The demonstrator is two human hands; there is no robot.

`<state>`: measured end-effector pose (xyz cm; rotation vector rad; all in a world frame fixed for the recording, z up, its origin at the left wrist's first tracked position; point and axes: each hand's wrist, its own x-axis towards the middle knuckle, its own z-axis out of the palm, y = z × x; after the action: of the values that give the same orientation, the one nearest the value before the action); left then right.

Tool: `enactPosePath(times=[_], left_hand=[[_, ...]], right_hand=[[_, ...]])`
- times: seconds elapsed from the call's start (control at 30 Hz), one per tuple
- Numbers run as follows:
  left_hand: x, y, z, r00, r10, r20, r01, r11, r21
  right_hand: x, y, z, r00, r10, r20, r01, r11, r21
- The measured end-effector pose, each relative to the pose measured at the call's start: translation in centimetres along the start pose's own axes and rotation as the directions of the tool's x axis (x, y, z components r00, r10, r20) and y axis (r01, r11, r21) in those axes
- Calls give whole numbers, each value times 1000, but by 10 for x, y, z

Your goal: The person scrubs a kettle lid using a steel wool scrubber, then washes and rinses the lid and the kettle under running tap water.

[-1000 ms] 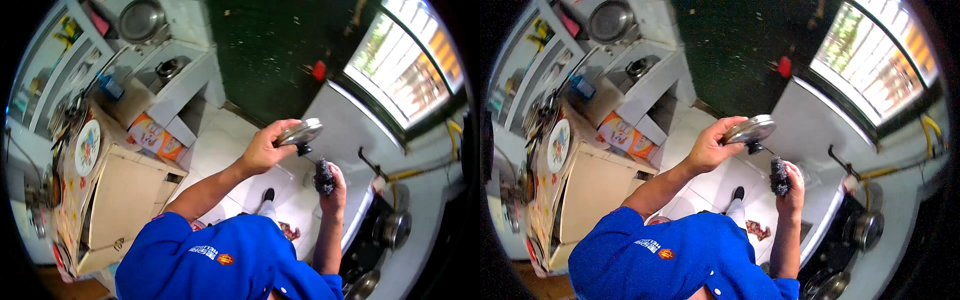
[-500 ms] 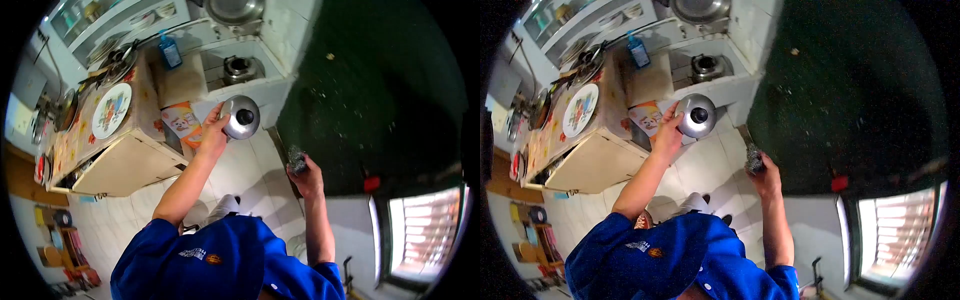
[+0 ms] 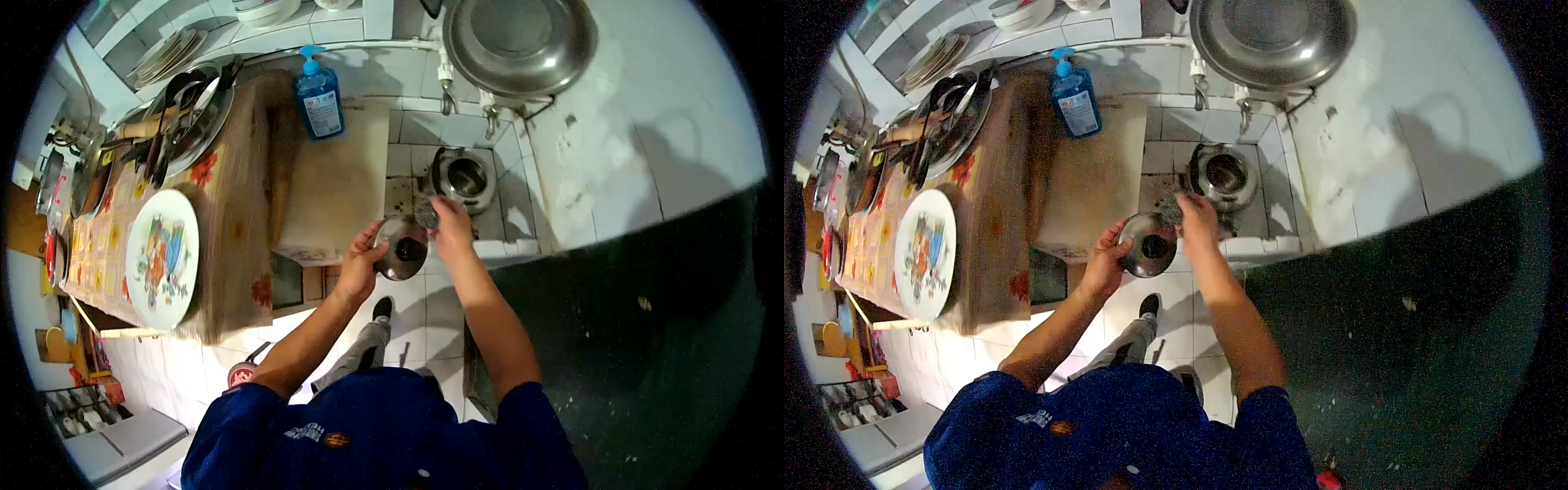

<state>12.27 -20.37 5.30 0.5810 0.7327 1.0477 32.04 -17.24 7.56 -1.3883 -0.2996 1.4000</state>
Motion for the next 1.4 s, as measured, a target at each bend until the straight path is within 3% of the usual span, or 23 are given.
enactPosePath(times=[0.1,0.17,0.2,0.27,0.33,0.47,0.53,0.6,0.63,0.67,0.7,0.77,0.8,0.83,0.87,0.9,0.97,1.13,1.2,1.23,1.27,1.33,1.4], left_hand=[[49,31,-7,999,-4,-37,4,1000,5],[60,28,-7,994,34,-100,-36,999,-9],[65,27,-10,986,43,-164,-43,999,7],[77,19,-18,965,68,-254,-56,997,55],[86,20,-15,957,33,-287,-24,999,38],[109,13,-6,950,23,-311,-22,1000,8],[121,12,11,940,25,-339,-25,1000,4],[134,2,17,932,15,-361,-7,1000,22],[143,-2,20,929,17,-369,0,999,45],[151,-3,26,921,6,-389,20,998,62],[163,-5,24,914,16,-405,14,997,70],[182,-10,22,893,15,-449,41,992,116],[188,-13,20,886,14,-463,46,992,119],[194,-9,27,891,17,-453,32,994,100],[195,-6,33,897,17,-442,21,997,80],[197,-7,37,893,16,-450,23,996,83],[202,-8,41,891,50,-452,-14,996,84],[195,-13,46,885,40,-464,-10,998,68],[185,-15,46,892,-6,-452,9,1000,5],[182,-14,44,907,-6,-422,1,1000,-14],[179,-14,42,921,0,-390,-13,999,-31],[173,-13,40,924,14,-383,-21,1000,-12],[170,-8,41,931,25,-363,-20,1000,16]], right_hand=[[92,-22,100,982,-23,188,23,1000,5],[115,-25,140,983,-64,170,81,992,-100],[128,-24,151,976,-7,218,42,986,-159],[157,-11,161,968,60,244,-5,975,-220],[191,15,155,889,18,458,236,838,-492],[189,-3,113,793,-58,607,352,857,-377],[171,-31,66,846,-36,531,311,844,-437],[178,-28,2,887,-216,409,419,752,-510],[183,-28,-27,896,-307,320,442,556,-704],[191,-18,-55,895,-367,254,414,471,-779],[204,-12,-78,943,-260,206,316,517,-796],[209,-10,-90,865,-380,328,387,88,-918],[218,-9,-92,869,-366,333,391,94,-916],[221,-24,-78,952,-67,299,304,79,-949],[222,-30,-70,945,239,224,222,34,-974],[224,-20,-68,942,248,227,225,37,-974],[229,-1,-63,973,39,229,224,102,-969],[229,-21,-82,962,88,257,249,94,-964],[226,-49,-91,985,104,135,127,81,-989],[229,-56,-100,986,20,163,155,217,-964],[232,-60,-101,992,-38,124,130,252,-959],[251,-62,-95,1000,25,10,2,300,-954],[244,-59,-66,998,-2,60,59,224,-973]])
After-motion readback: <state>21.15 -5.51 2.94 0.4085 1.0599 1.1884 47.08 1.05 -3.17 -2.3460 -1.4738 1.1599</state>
